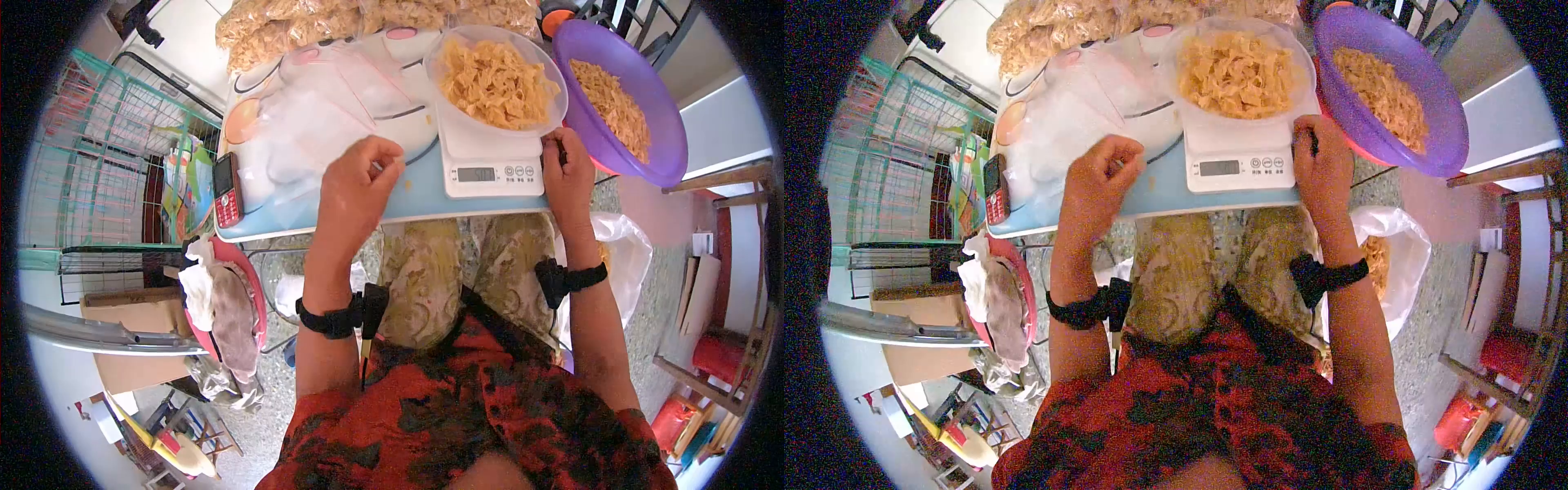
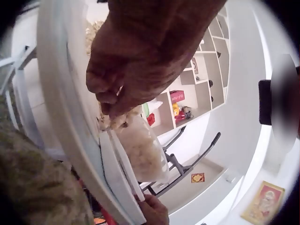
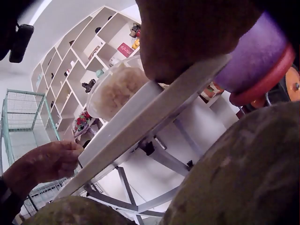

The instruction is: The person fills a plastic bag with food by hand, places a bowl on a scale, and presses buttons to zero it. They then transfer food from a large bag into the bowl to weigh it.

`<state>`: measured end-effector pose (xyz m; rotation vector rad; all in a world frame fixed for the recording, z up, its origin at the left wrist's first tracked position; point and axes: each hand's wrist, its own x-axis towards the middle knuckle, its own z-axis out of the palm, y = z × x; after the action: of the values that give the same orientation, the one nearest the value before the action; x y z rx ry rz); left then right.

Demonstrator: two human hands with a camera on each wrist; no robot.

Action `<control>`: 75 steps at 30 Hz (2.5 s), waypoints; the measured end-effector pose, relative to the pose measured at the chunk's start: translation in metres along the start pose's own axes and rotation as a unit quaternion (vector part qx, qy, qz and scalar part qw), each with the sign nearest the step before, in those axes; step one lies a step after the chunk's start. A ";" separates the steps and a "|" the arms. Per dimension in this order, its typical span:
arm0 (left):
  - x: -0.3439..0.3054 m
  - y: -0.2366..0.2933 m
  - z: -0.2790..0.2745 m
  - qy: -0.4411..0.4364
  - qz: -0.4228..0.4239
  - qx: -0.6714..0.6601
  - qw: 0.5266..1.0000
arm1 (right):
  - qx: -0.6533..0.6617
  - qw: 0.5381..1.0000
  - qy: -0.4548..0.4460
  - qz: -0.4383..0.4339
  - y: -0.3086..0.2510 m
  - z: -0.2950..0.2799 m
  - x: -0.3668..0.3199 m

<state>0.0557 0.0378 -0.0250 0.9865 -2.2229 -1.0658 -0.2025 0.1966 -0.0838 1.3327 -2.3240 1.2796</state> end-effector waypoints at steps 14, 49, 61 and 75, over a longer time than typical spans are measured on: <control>-0.020 -0.013 0.019 0.022 0.106 0.144 0.984 | -0.011 1.000 -0.006 0.017 0.000 -0.001 -0.001; 0.054 0.051 0.029 0.159 0.088 -0.068 0.981 | 0.009 1.000 0.021 0.015 -0.004 -0.004 -0.001; 0.046 -0.039 0.042 0.155 0.110 0.255 0.948 | 0.018 0.999 0.022 0.032 -0.003 -0.007 -0.002; 0.035 -0.047 0.045 0.191 0.097 0.212 0.954 | 0.017 0.999 0.036 0.021 -0.005 -0.006 -0.004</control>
<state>0.0228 0.0108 -0.0849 1.0127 -2.1960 -0.2778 -0.1977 0.2022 -0.0792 1.2345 -2.3028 1.3619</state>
